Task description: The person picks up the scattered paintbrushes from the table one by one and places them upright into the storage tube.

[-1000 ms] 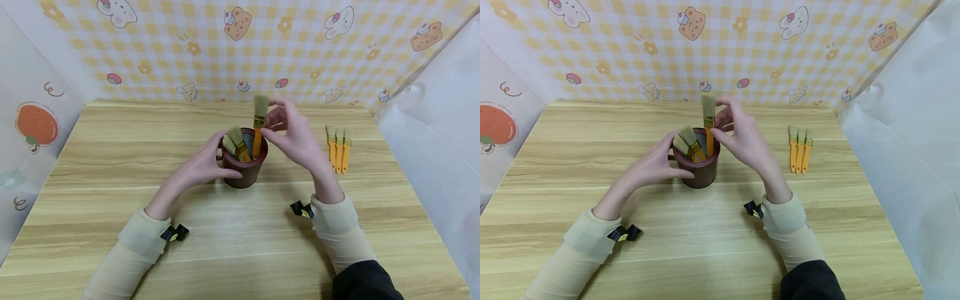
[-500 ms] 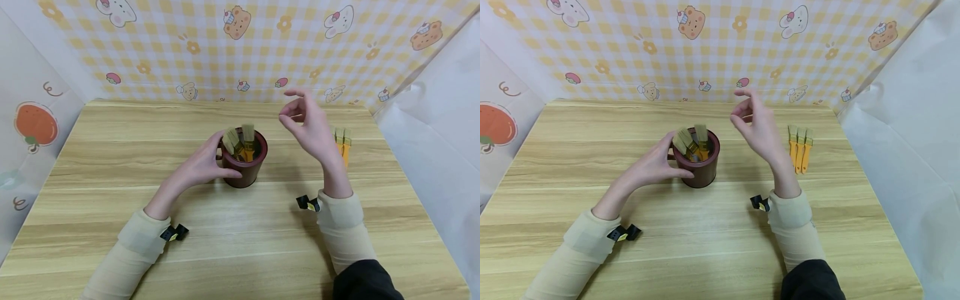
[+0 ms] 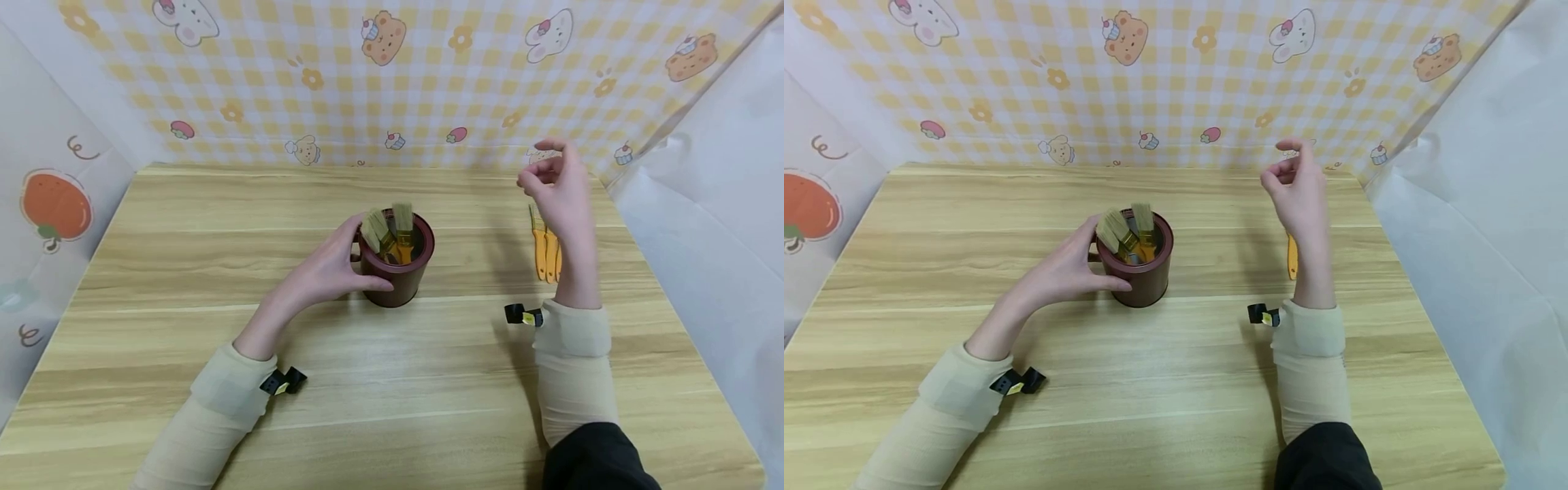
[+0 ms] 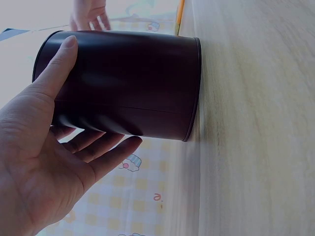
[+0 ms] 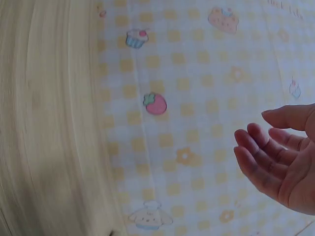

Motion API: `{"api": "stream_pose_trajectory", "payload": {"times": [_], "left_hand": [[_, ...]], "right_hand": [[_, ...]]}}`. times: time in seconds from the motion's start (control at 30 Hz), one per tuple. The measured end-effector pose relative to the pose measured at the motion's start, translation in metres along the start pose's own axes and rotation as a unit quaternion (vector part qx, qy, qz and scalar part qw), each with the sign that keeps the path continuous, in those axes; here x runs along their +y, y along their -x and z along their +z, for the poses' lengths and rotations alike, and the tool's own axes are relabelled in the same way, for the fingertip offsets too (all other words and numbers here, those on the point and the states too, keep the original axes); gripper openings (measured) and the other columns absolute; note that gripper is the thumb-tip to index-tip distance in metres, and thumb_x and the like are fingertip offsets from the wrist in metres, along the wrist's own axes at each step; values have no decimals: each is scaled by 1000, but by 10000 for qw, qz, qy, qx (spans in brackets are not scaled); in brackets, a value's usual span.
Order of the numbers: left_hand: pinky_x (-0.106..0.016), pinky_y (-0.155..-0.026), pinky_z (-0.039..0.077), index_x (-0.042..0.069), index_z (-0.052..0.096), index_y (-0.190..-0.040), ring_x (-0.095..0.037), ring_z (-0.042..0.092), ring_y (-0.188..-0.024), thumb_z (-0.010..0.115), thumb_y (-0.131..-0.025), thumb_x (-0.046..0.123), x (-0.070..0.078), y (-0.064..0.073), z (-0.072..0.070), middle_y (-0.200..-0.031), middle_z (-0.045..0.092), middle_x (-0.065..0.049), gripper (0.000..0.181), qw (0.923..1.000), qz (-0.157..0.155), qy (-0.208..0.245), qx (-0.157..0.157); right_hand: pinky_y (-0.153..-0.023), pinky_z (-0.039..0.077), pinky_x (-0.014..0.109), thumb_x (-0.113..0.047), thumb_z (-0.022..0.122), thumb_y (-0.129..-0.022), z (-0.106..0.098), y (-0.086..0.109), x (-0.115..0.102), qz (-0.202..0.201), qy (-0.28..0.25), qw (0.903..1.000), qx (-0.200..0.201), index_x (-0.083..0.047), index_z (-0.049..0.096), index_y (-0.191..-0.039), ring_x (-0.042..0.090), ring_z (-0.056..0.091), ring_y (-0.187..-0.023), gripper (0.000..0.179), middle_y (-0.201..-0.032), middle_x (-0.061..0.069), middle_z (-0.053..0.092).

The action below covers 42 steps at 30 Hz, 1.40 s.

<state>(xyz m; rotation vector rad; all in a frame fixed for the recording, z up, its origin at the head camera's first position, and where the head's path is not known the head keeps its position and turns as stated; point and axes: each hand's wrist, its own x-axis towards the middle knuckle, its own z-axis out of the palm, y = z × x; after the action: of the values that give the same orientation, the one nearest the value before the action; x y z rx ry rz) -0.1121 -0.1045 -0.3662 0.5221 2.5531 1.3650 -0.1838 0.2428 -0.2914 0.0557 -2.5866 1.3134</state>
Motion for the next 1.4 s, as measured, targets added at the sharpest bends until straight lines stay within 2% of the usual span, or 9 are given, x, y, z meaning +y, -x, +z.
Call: {"api": "stream_pose_trajectory", "payload": {"times": [0.13, 0.27, 0.4, 0.57, 0.67, 0.8, 1.0, 1.17, 1.4], "left_hand": [[-48, -111, 50, 26, 25, -160, -25, 51, -140, 93, -71, 49, -1, 1, 0, -153, 45, -2, 114, 10000, -49, 50, -7], [-48, -109, 51, 26, 24, -161, -26, 51, -140, 93, -72, 48, -1, 3, -1, -153, 45, -3, 115, 9999, -117, 90, -8], [-48, -110, 50, 25, 24, -161, -25, 51, -140, 93, -72, 48, -1, 3, -2, -153, 45, -2, 115, 9999, -145, 59, 9], [-50, -110, 50, 26, 23, -161, -25, 50, -139, 93, -72, 50, -1, 4, -2, -153, 45, -2, 116, 9998, -178, -19, 29], [-50, -109, 50, 26, 23, -161, -25, 50, -139, 93, -72, 50, -1, 4, -2, -153, 45, -2, 116, 9998, -170, -16, 31], [-49, -110, 49, 26, 24, -161, -24, 51, -139, 93, -71, 50, -1, 4, -2, -153, 45, -1, 115, 9999, -146, -8, 24], [-49, -110, 49, 27, 25, -160, -23, 51, -139, 93, -71, 51, 0, 2, -1, -152, 46, -1, 114, 10000, -77, -10, 19], [-48, -112, 48, 27, 25, -160, -24, 51, -139, 93, -71, 50, 1, 1, 0, -153, 45, -1, 114, 10000, -21, -27, 30], [-48, -113, 47, 26, 26, -160, -22, 51, -138, 93, -71, 48, -1, 0, 0, -151, 47, 0, 114, 10000, 60, -30, 21]], "right_hand": [[-69, 55, 12, -13, 61, -97, -8, -4, 13, 464, 298, 9985, -24, -11, 47, -143, -3, 62, -73, 49, -90, -11, 60], [-65, 55, 13, -17, 59, -98, -11, -6, 22, 941, 752, 9921, -339, -8, 42, -148, -4, 62, -70, 54, -103, 2, 63], [-64, 54, 18, -21, 59, -100, -14, -10, 35, 1276, 1226, 9808, -815, -4, 36, -153, 3, 62, -69, 61, -117, 18, 65], [-67, 55, 28, -20, 62, -99, -13, -14, 54, 1568, 1527, 9705, -1011, 3, 36, -152, 21, 67, -77, 63, -124, 30, 65], [-68, 58, 31, -16, 65, -97, -12, -16, 64, 1742, 1630, 9656, -1032, 6, 38, -149, 27, 67, -81, 62, -123, 32, 63], [-69, 61, 36, -10, 69, -95, -11, -16, 76, 1973, 1758, 9586, -1065, 9, 42, -145, 26, 67, -75, 60, -126, 34, 58], [-65, 55, 33, -3, 73, -91, -10, -15, 86, 2164, 1933, 9498, -1169, 9, 45, -141, 33, 68, -83, 59, -128, 34, 56], [-73, 58, 39, 2, 71, -90, -8, -15, 90, 2242, 1905, 9470, -1287, 9, 45, -142, 40, 68, -94, 58, -122, 33, 57], [-76, 56, 39, 4, 74, -86, -2, -15, 93, 2085, 2141, 9436, -1424, 10, 49, -137, 36, 64, -91, 58, -122, 33, 56]]}}
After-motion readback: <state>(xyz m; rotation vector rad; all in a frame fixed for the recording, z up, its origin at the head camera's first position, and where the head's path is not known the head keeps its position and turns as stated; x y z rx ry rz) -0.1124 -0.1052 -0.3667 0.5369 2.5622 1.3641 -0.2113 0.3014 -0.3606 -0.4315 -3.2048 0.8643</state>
